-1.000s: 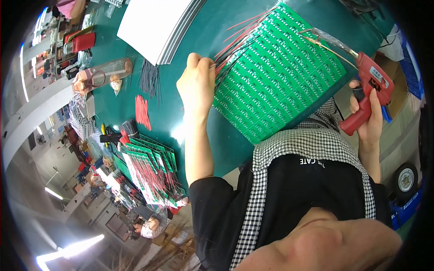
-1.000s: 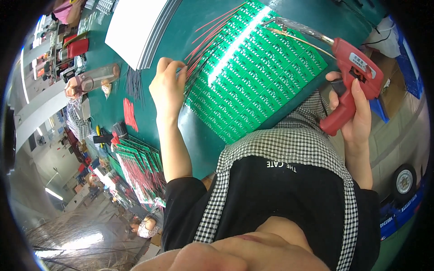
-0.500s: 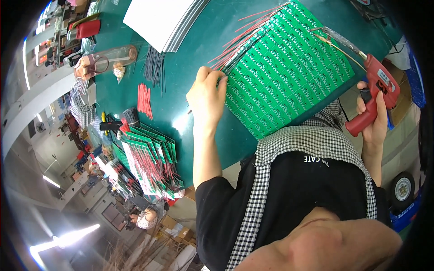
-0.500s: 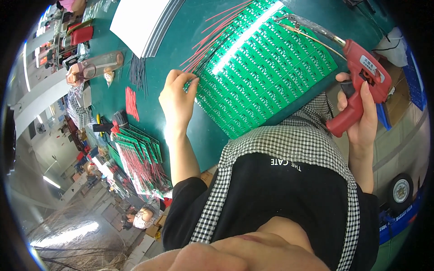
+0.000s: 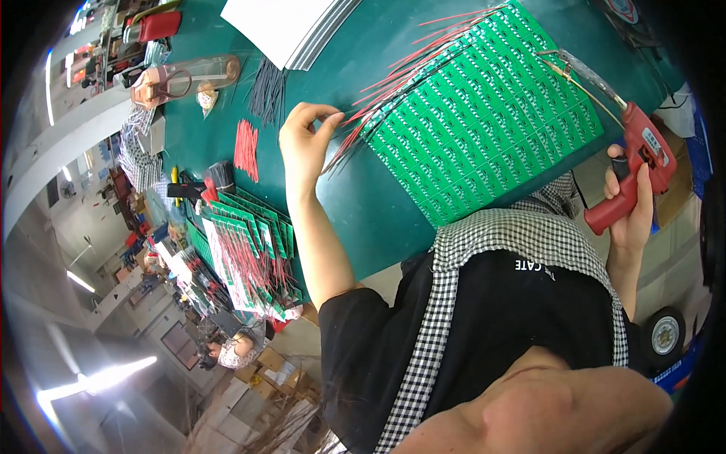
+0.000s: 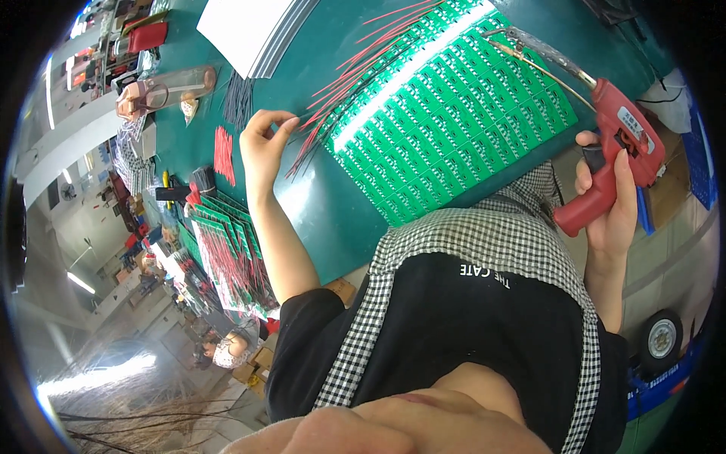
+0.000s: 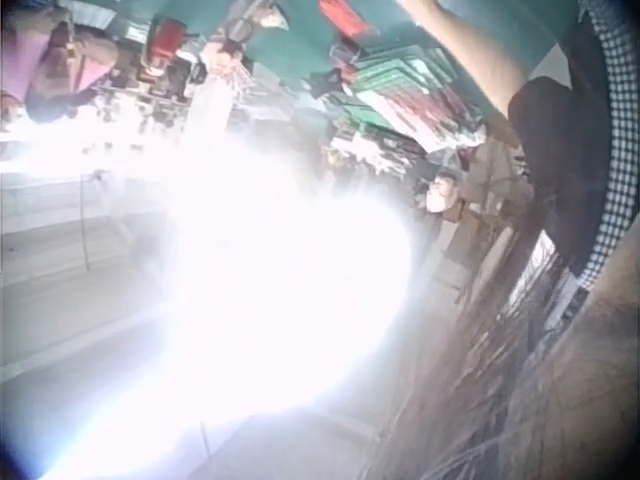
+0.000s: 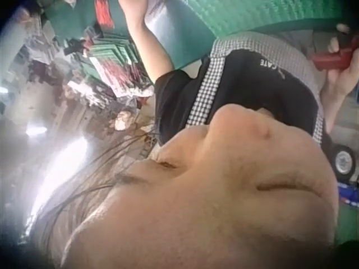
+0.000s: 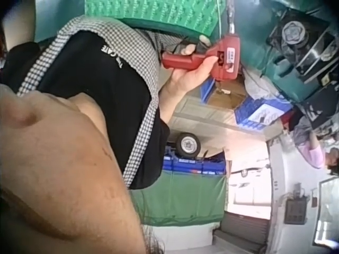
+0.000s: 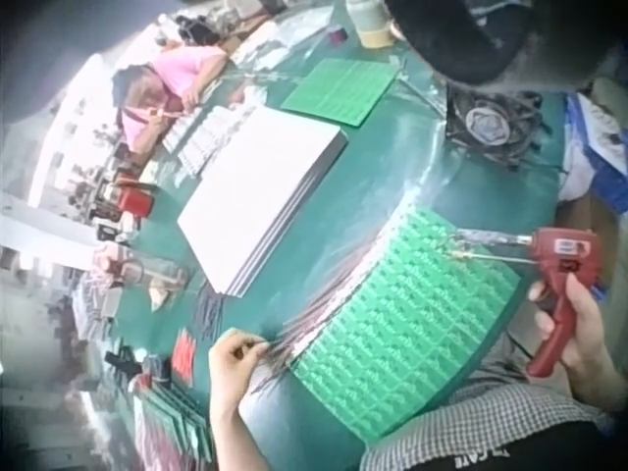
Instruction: The recorder uses a handheld tool to secure or process wires on an array of green circuit boards on a factory assembly line.
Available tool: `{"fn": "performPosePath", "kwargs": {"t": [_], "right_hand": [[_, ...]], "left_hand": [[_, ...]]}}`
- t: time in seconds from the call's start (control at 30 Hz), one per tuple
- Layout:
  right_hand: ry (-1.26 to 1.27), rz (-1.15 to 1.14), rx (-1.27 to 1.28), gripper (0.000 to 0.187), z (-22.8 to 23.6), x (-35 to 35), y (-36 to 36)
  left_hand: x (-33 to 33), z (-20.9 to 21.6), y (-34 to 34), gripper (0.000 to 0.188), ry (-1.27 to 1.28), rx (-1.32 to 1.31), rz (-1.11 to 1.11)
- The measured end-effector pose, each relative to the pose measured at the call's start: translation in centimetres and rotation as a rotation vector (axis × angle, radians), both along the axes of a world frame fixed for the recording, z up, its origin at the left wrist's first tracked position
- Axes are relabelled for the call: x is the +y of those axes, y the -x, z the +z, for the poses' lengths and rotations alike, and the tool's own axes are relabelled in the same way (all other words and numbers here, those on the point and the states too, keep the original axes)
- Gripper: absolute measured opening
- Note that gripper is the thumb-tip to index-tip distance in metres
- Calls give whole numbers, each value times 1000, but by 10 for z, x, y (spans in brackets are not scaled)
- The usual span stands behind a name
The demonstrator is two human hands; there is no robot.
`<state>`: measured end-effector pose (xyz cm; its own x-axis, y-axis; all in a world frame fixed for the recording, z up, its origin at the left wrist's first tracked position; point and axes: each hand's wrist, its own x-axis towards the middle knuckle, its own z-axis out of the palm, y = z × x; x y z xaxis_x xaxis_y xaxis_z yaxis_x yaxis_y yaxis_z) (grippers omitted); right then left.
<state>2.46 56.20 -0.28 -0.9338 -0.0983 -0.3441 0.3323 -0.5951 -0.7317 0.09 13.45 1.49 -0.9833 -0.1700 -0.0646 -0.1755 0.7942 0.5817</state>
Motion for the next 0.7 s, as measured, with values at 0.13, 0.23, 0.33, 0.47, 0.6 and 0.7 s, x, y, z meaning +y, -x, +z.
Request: {"fn": "performPosePath", "kwargs": {"t": [0.13, 0.23, 0.33, 0.47, 0.6, 0.7], "right_hand": [[-2, -20, 14, 43, 8, 9, 1], [-10, -10, 16, 43, 6, 7, 3], [13, 2, 4, 43, 5, 5, 3], [17, 14, 13, 44, 6, 5, 4], [11, -3, 7, 44, 5, 8, 3], [2, -4, 7, 44, 5, 9, 2]], "left_hand": [[16, 18, -5, 12, 41, 57, -12], [40, 10, -17, 16, 214, 109, -187], [56, -1, -23, 11, 405, 106, -219], [59, -5, -20, 8, 512, 142, -230], [55, -5, -12, 9, 554, 201, -305], [46, -1, -4, 12, 609, 210, -338]]}}
